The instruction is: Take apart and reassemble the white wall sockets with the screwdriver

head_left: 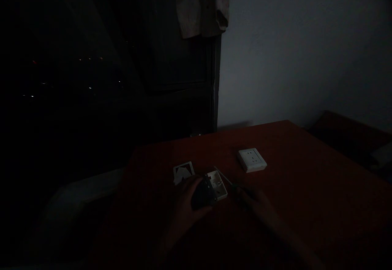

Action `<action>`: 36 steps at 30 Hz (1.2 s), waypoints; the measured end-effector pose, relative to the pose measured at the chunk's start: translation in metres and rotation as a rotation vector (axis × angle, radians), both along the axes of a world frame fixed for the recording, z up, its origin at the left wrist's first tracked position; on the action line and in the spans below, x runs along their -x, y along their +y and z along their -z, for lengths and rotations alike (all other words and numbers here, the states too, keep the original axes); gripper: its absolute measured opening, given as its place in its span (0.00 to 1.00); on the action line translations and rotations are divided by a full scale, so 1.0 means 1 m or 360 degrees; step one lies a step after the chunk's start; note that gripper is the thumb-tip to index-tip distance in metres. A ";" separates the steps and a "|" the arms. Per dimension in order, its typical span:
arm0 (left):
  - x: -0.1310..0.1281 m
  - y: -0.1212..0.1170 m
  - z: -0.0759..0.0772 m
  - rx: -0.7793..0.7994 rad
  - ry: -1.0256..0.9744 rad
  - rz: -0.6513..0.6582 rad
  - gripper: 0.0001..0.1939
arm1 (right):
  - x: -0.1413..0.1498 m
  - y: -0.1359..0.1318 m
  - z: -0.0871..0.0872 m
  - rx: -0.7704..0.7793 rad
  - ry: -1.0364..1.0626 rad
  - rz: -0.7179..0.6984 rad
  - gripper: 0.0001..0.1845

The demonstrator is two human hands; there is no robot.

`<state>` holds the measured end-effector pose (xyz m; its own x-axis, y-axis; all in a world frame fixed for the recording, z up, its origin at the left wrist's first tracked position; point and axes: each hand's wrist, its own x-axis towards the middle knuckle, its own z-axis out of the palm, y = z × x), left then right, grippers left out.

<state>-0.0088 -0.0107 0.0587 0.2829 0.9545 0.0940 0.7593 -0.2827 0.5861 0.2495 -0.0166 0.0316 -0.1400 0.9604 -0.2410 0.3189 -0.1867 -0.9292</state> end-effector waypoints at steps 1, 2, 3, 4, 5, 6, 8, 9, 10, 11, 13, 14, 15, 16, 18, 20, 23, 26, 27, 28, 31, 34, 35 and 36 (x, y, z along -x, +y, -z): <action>-0.006 0.006 0.001 -0.0022 0.0011 0.0038 0.38 | 0.001 0.001 0.004 -0.0004 0.0001 0.0013 0.30; -0.012 0.011 0.003 -0.0046 0.0018 0.0066 0.37 | 0.001 0.002 0.007 0.0003 0.0005 0.0030 0.30; -0.017 0.016 0.006 -0.0061 0.0025 0.0088 0.37 | 0.002 0.002 0.011 0.0018 0.0018 0.0048 0.30; -0.020 0.020 0.009 -0.0069 0.0034 0.0095 0.37 | 0.002 0.002 0.015 0.0035 0.0039 0.0070 0.30; -0.023 0.024 0.013 -0.0073 0.0041 0.0093 0.37 | 0.002 0.002 0.018 0.0050 0.0062 0.0088 0.30; -0.026 0.026 0.015 -0.0073 0.0045 0.0090 0.38 | 0.001 0.001 0.020 0.0055 0.0085 0.0106 0.30; -0.029 0.030 0.020 -0.0073 0.0037 0.0087 0.39 | 0.001 0.000 0.022 0.0051 0.0114 0.0121 0.29; -0.030 0.031 0.022 -0.0070 0.0029 0.0091 0.39 | 0.000 0.000 0.021 0.0045 0.0118 0.0124 0.28; -0.031 0.032 0.023 -0.0064 0.0022 0.0095 0.39 | 0.000 -0.001 0.020 0.0035 0.0116 0.0121 0.28; -0.032 0.032 0.024 -0.0054 0.0016 0.0093 0.39 | 0.000 -0.001 0.019 0.0020 0.0115 0.0116 0.27; -0.033 0.033 0.024 -0.0020 0.0008 0.0084 0.39 | 0.001 -0.001 0.018 -0.0002 0.0110 0.0113 0.27; -0.033 0.033 0.024 -0.0003 0.0000 0.0085 0.39 | 0.001 0.000 0.017 -0.0012 0.0111 0.0107 0.27; -0.034 0.033 0.023 0.0012 -0.0012 0.0089 0.40 | 0.001 0.000 0.017 -0.0020 0.0116 0.0098 0.26; -0.034 0.033 0.023 0.0023 -0.0023 0.0097 0.40 | 0.001 0.000 0.017 -0.0028 0.0124 0.0084 0.26; -0.034 0.033 0.022 0.0021 -0.0036 0.0105 0.39 | 0.002 0.000 0.018 -0.0035 0.0136 0.0065 0.26; -0.035 0.033 0.020 0.0014 -0.0028 0.0094 0.38 | 0.001 0.000 0.019 -0.0032 0.0129 0.0066 0.26; -0.037 0.032 0.020 0.0037 -0.0007 0.0074 0.37 | 0.001 -0.001 0.019 -0.0011 0.0133 0.0079 0.26; -0.038 0.032 0.023 0.0008 -0.0038 0.0080 0.37 | 0.002 -0.001 0.016 0.0003 0.0123 0.0064 0.26; -0.038 0.032 0.025 -0.0011 -0.0052 0.0087 0.37 | 0.002 -0.001 0.015 -0.0005 0.0119 0.0057 0.26; -0.038 0.032 0.026 -0.0024 -0.0060 0.0093 0.38 | 0.002 -0.001 0.014 -0.0020 0.0116 0.0050 0.26; -0.037 0.031 0.028 -0.0002 -0.0059 0.0090 0.38 | 0.002 -0.001 0.013 -0.0049 0.0095 0.0048 0.25; -0.039 0.030 0.027 0.0060 -0.0074 0.0076 0.37 | 0.002 -0.001 0.012 -0.0014 0.0075 0.0071 0.26; -0.039 0.030 0.026 0.0077 -0.0080 0.0073 0.37 | 0.002 -0.001 0.011 -0.0012 0.0083 0.0065 0.26; -0.040 0.030 0.026 0.0087 -0.0084 0.0070 0.37 | 0.002 -0.001 0.010 -0.0018 0.0088 0.0061 0.27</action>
